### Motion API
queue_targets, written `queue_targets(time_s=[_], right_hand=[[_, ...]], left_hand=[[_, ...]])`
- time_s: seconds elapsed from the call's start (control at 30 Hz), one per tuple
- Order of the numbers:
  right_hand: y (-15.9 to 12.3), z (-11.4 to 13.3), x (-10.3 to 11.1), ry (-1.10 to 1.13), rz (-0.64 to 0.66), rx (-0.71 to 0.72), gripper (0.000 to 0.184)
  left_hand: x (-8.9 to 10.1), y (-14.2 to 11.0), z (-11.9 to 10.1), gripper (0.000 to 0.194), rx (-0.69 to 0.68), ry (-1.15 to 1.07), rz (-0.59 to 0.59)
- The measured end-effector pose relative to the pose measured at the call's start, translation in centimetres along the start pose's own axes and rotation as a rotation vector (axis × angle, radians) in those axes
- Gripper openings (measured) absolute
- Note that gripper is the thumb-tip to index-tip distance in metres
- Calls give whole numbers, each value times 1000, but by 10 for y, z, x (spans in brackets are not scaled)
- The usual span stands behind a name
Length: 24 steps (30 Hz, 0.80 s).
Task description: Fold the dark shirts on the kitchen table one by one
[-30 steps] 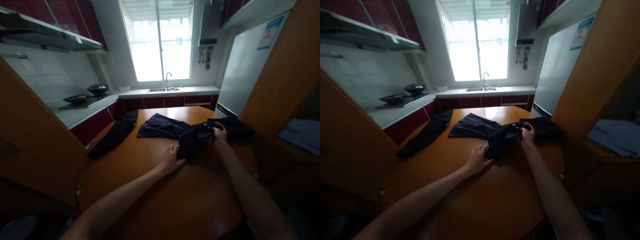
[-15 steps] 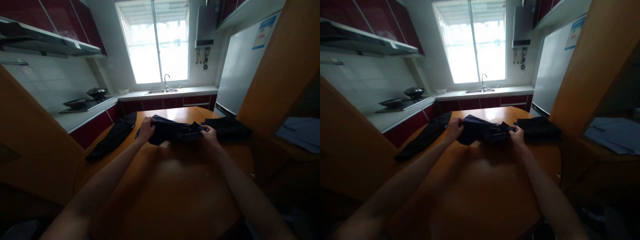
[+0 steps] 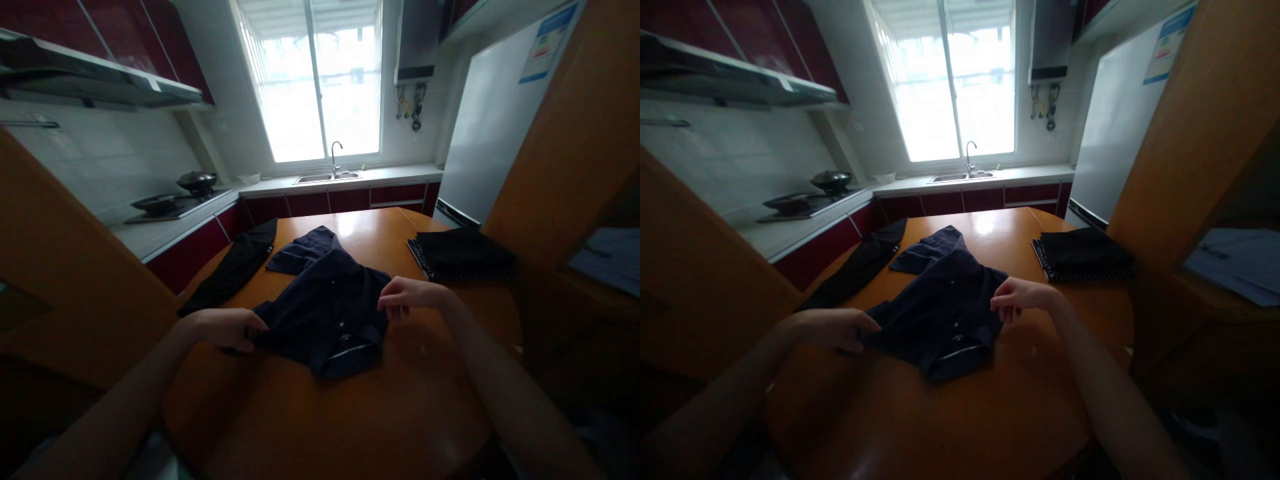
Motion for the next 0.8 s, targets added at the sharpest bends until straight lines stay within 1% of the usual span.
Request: queue_targets(time_s=[0.03,0.07,0.1,0.13,0.17,0.2,0.23,0.27,0.3,0.33,0.37,0.43,0.5,0.57,0.6,0.67,0.73,0.8], right_hand=[[8,-5,15,2,-178,2,37],[14,-11,31,1,-392,-8,33],[16,-19,47,-5,-615,-28,28],[18,-26,59,-15,-810,-54,23],[19,-33,66,-25,-952,-79,20],[23,-38,69,-33,-1034,-95,18],[28,-42,69,-36,-1063,-103,17],[34,-44,67,-36,-1056,-100,17],[40,-44,64,-35,-1036,-85,17],[45,-42,61,-39,-1015,-59,15],[48,-38,57,-44,-995,-25,13],[52,-28,53,-48,-960,49,12],[48,-20,55,-39,-983,96,14],[37,-14,63,-17,-1061,117,15],[28,-12,68,-6,-1119,127,16],[4,-6,77,1,-1278,181,19],[-26,4,80,-33,-1457,279,21],[-54,16,77,-101,-1588,370,22]], left_hand=[[-6,1,2,15,-8,-39,68],[-11,5,-1,15,-44,-73,134],[-14,13,-5,17,-90,-93,156],[-11,24,-9,19,-128,-88,76],[-7,36,-11,20,-155,-65,-39],[-4,49,-10,20,-164,-32,-154],[-3,60,-8,20,-160,9,-259],[-5,69,-4,19,-149,47,-355],[-8,77,2,20,-134,74,-433],[-13,83,8,21,-119,89,-477],[-20,88,15,21,-102,94,-501],[-32,93,28,22,-94,67,-498],[-39,92,35,23,-123,0,-482],[-43,89,39,25,-135,-94,-448],[-44,88,42,25,-119,-139,-424],[-44,84,47,22,-75,-193,-390],[-35,80,52,18,-37,-183,-419],[-18,72,60,14,12,-100,-494]])
Point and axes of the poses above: each hand's wrist, its own y-axis towards the middle knuckle, its own x-axis out of the back of the hand, z = x × y, the point moved 7 cm from there along y, towards the middle knuckle, and after that the axes turned 10 degrees about -x, right-handed, at the moved point
